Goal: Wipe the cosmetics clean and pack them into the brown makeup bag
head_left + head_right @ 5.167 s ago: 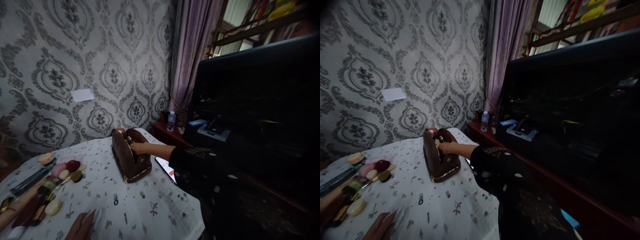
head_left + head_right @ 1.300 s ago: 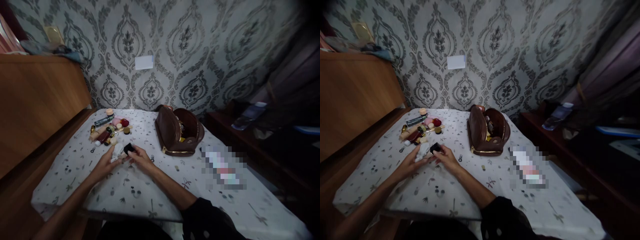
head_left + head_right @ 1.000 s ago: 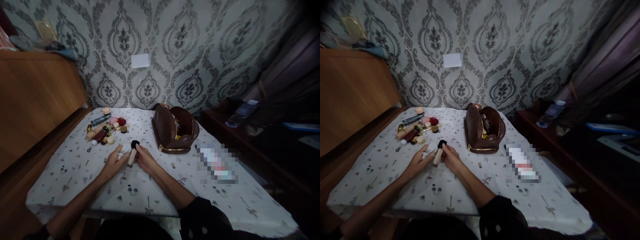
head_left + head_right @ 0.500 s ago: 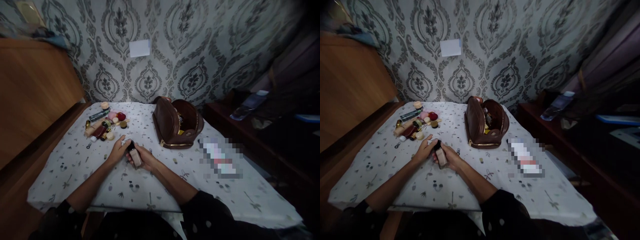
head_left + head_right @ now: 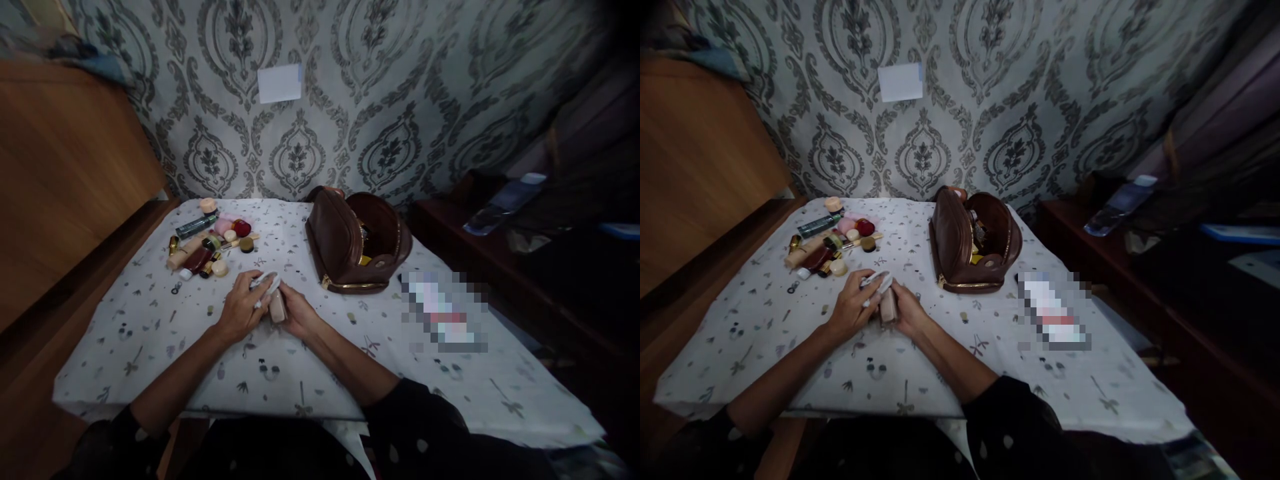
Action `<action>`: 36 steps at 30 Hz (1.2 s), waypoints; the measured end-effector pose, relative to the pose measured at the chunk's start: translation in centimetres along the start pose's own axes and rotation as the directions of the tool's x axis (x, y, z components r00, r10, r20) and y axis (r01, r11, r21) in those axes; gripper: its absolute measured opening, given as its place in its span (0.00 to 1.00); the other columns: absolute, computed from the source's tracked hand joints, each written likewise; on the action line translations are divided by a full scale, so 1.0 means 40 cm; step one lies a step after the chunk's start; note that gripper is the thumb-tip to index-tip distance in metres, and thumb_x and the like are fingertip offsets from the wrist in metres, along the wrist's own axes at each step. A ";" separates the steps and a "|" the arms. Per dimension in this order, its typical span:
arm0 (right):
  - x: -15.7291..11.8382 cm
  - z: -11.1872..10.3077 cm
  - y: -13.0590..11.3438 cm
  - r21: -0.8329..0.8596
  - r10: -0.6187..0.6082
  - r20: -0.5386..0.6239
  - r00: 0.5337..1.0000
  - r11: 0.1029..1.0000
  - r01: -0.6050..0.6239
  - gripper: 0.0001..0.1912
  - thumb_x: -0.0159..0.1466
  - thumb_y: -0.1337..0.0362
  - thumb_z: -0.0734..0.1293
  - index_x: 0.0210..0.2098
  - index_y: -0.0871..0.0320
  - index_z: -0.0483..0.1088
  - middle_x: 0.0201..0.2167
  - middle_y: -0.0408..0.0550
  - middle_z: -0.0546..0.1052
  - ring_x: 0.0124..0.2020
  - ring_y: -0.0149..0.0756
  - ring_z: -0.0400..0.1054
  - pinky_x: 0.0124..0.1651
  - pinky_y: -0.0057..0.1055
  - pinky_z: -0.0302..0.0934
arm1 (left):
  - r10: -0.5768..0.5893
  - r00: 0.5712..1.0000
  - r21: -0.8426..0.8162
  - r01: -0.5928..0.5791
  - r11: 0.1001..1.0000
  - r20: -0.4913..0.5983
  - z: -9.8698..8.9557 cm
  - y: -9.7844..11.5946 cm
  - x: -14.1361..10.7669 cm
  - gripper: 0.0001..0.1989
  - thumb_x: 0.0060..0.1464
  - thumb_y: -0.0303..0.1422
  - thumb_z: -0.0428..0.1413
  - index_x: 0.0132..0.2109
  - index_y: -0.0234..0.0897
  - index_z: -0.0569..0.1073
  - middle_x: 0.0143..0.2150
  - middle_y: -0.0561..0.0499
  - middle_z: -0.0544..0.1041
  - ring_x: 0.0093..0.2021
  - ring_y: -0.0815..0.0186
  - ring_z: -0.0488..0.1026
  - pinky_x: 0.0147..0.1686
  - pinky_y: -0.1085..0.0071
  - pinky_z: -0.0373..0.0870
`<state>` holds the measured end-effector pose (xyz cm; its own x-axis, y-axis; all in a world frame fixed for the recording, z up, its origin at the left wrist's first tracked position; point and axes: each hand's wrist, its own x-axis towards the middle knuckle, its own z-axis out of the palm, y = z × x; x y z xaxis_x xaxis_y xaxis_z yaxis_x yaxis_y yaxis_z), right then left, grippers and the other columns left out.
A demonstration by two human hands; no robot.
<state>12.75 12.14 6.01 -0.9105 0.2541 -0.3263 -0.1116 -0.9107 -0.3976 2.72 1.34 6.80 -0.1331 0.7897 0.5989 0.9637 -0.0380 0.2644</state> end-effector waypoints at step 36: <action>-0.003 -0.018 -0.004 -0.095 -0.131 -0.030 0.991 0.987 0.127 0.05 0.62 0.70 0.67 0.39 0.60 0.71 0.25 0.44 0.78 0.25 0.31 0.73 0.26 0.24 0.69 | -0.123 0.991 -0.154 0.113 0.982 -0.054 -0.010 -0.020 -0.001 0.17 0.64 0.34 0.46 0.56 0.37 0.72 0.49 0.43 0.65 0.51 0.59 0.66 0.50 0.61 0.67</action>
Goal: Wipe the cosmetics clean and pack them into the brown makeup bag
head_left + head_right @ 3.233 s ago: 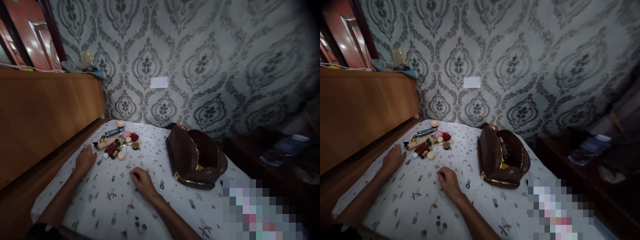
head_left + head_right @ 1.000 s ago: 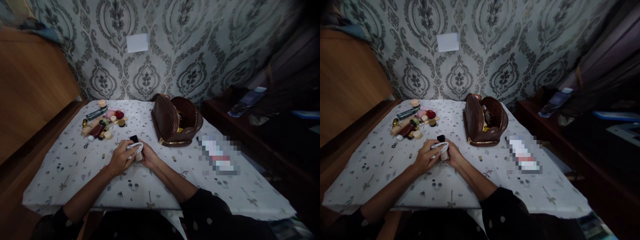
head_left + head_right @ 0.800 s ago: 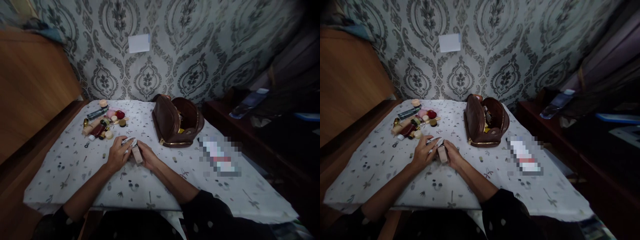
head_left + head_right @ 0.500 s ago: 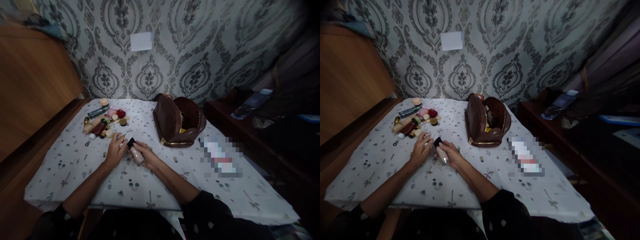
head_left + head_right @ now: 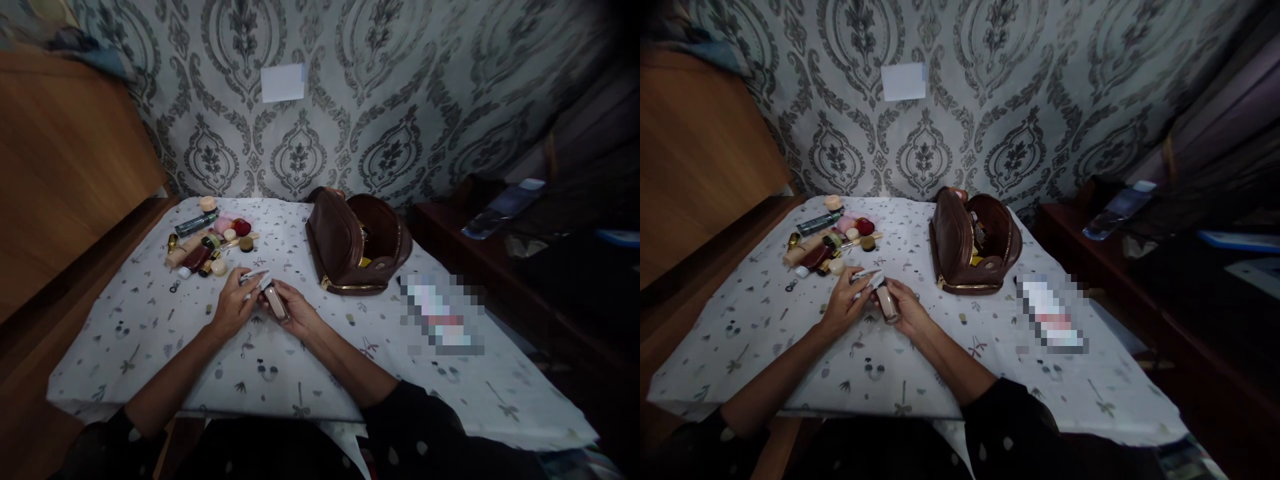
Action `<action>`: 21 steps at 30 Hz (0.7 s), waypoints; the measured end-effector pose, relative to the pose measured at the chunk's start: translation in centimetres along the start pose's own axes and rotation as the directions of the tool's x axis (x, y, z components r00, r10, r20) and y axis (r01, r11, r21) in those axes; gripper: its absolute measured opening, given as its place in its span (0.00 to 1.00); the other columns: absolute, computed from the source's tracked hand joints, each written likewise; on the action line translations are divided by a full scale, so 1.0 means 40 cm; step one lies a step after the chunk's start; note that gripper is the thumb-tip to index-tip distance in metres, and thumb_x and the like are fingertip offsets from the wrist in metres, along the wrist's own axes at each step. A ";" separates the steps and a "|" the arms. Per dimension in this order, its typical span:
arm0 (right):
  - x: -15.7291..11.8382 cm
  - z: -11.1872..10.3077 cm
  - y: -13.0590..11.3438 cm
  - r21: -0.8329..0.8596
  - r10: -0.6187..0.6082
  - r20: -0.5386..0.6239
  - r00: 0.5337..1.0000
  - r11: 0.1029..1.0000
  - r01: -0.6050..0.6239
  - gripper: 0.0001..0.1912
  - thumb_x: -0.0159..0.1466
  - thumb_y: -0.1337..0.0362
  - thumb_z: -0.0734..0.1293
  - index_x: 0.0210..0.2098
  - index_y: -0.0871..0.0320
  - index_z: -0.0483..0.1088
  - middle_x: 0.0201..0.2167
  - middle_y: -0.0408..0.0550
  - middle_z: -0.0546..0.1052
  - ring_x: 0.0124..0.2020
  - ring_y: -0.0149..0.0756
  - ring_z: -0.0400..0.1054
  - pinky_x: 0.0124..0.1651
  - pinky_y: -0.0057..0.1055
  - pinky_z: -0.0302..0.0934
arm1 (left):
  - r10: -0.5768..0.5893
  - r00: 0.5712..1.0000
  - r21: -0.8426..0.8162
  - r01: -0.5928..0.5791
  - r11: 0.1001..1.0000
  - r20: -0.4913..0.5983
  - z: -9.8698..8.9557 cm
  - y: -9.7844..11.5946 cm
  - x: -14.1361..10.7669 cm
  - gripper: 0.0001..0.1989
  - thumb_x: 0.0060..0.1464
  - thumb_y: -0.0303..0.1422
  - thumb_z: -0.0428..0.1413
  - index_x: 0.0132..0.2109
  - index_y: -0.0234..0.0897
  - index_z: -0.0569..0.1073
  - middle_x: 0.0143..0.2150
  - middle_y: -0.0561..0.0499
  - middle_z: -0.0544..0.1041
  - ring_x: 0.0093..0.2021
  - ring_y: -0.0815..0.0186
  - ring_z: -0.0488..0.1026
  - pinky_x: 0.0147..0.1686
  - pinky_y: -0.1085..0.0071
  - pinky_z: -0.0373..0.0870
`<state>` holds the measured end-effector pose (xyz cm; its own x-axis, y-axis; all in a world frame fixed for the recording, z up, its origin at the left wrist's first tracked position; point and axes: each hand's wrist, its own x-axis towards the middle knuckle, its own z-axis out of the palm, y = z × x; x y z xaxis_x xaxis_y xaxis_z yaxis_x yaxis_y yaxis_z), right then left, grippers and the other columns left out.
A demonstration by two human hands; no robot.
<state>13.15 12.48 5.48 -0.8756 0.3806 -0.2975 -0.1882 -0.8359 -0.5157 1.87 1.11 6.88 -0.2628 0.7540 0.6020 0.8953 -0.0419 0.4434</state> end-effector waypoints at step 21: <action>-0.018 0.010 0.001 -0.052 0.011 0.125 0.992 0.999 -0.004 0.13 0.59 0.69 0.71 0.43 0.60 0.71 0.33 0.47 0.80 0.32 0.35 0.76 0.32 0.29 0.71 | -0.099 0.993 -0.012 0.098 0.995 -0.069 -0.006 0.003 0.008 0.13 0.65 0.33 0.45 0.48 0.35 0.72 0.43 0.46 0.66 0.47 0.61 0.67 0.48 0.63 0.67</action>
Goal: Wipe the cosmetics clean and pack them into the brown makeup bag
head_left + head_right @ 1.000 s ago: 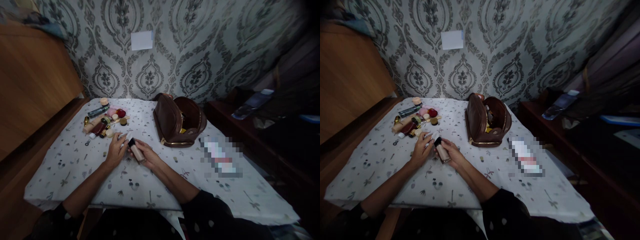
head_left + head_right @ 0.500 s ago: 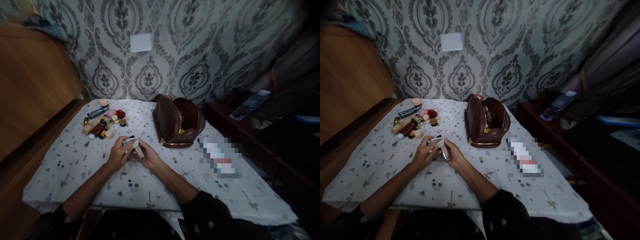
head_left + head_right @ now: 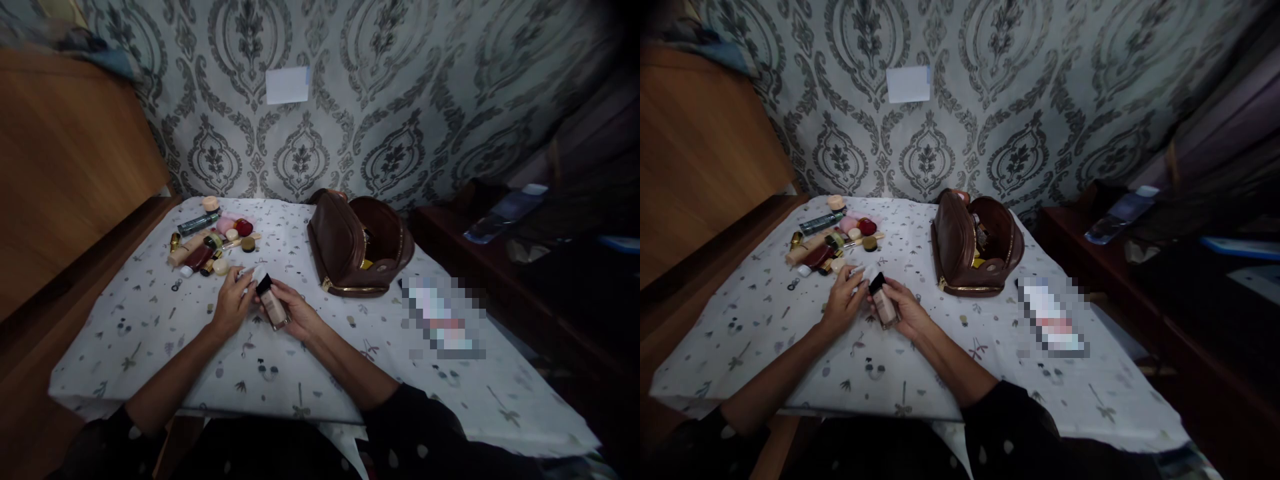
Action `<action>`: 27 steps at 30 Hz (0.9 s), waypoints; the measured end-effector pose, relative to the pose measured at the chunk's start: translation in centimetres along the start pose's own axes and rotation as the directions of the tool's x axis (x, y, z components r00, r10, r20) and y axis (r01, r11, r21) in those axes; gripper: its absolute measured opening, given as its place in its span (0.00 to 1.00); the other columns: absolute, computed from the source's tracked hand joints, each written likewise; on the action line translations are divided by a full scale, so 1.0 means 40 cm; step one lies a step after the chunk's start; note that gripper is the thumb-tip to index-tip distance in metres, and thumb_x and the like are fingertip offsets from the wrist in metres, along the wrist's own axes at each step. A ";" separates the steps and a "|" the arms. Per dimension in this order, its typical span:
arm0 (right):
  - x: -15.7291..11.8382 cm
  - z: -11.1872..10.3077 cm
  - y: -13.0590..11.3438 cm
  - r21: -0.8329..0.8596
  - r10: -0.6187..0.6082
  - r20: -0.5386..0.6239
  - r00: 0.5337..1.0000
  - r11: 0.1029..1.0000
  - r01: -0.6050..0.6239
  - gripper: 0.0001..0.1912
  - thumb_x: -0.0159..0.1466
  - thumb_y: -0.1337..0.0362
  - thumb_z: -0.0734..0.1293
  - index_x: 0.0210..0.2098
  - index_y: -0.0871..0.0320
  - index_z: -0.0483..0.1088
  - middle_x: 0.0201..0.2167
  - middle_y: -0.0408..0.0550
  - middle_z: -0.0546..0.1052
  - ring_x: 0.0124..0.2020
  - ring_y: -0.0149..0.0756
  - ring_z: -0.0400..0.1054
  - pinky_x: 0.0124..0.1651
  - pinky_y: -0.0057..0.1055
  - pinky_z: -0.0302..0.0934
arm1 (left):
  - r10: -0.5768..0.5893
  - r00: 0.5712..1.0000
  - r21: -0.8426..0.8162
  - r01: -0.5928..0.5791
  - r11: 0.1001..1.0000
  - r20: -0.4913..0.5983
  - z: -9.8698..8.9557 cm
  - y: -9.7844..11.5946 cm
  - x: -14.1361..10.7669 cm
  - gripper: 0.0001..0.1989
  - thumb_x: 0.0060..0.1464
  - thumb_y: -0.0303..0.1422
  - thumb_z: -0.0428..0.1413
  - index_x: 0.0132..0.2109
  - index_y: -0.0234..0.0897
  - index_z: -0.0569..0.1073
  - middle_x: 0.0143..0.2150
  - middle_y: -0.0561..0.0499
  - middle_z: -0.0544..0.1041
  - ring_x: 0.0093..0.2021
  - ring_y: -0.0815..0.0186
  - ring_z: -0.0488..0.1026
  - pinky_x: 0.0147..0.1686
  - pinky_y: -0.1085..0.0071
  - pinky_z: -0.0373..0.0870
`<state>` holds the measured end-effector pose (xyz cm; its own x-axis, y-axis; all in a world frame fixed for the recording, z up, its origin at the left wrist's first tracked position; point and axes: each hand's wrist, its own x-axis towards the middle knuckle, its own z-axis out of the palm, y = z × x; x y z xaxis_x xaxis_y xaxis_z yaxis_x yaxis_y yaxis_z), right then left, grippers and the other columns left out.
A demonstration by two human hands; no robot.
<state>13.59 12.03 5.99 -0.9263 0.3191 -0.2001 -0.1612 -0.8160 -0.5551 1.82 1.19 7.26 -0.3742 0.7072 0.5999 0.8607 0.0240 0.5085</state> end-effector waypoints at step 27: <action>0.004 0.007 -0.013 0.110 0.039 -0.096 0.995 0.993 -0.029 0.04 0.61 0.70 0.68 0.37 0.61 0.71 0.28 0.47 0.79 0.30 0.34 0.75 0.28 0.24 0.69 | 0.035 0.997 -0.040 -0.032 0.999 0.064 0.003 0.008 -0.006 0.14 0.65 0.33 0.45 0.53 0.37 0.70 0.43 0.47 0.66 0.46 0.62 0.67 0.48 0.65 0.67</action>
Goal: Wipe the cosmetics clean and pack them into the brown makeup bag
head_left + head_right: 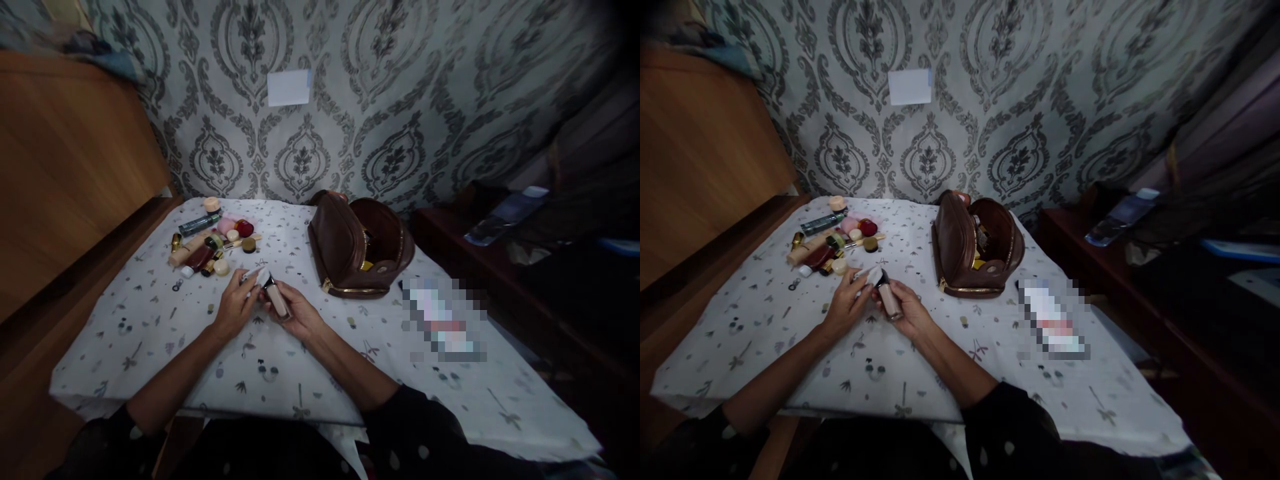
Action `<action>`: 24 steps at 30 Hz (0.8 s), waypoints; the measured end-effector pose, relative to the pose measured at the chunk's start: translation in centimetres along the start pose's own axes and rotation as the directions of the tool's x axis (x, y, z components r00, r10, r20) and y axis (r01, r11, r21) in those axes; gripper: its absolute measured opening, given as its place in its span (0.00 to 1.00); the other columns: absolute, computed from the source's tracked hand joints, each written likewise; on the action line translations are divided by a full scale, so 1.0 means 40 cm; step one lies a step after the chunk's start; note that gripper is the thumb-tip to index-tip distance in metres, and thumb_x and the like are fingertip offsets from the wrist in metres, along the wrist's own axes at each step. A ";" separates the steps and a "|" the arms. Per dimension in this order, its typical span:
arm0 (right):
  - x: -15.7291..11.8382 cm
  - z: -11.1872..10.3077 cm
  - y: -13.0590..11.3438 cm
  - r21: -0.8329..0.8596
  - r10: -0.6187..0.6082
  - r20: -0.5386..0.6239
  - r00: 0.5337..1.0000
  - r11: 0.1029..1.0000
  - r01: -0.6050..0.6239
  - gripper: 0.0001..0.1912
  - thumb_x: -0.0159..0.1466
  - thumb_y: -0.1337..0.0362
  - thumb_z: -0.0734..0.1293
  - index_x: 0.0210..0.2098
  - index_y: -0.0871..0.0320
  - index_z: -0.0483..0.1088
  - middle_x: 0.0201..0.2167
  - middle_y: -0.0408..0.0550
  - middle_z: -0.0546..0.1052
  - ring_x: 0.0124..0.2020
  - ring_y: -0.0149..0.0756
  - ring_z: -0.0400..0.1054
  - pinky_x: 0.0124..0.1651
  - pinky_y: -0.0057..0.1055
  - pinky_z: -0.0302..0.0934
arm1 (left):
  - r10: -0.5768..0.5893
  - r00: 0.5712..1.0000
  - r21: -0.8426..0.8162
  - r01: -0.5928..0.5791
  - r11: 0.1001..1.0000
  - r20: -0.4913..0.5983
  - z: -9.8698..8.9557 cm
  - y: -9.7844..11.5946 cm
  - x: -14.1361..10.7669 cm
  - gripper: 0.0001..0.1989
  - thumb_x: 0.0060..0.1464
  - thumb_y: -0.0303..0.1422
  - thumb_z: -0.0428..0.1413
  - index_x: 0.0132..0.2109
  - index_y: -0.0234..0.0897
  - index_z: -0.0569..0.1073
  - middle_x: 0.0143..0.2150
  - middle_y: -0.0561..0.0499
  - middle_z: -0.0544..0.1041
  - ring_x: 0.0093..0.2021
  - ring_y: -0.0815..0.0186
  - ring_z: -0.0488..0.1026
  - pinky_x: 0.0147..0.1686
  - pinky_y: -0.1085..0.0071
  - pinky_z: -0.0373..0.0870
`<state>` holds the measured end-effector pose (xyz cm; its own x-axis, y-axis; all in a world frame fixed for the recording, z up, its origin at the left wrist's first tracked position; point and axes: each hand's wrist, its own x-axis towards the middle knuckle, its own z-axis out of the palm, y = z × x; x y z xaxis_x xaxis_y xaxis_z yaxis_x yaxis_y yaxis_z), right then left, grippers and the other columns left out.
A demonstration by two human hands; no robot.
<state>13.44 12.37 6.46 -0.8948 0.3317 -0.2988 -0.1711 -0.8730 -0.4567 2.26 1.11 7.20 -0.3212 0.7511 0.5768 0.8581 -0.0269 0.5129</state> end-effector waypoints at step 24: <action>-0.021 0.003 -0.012 -0.321 0.026 0.201 0.979 0.946 0.041 0.19 0.55 0.56 0.73 0.40 0.59 0.69 0.25 0.47 0.78 0.18 0.27 0.64 0.14 0.19 0.49 | -0.448 0.894 -0.399 0.418 0.816 0.021 -0.006 -0.053 0.008 0.20 0.56 0.49 0.52 0.39 0.34 0.73 0.35 0.50 0.71 0.39 0.61 0.68 0.41 0.67 0.66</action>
<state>14.23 12.45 7.02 -0.9635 0.2304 -0.1364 -0.0660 -0.6979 -0.7131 0.24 1.26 6.43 -0.6633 0.6970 0.2724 0.4056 0.0290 0.9136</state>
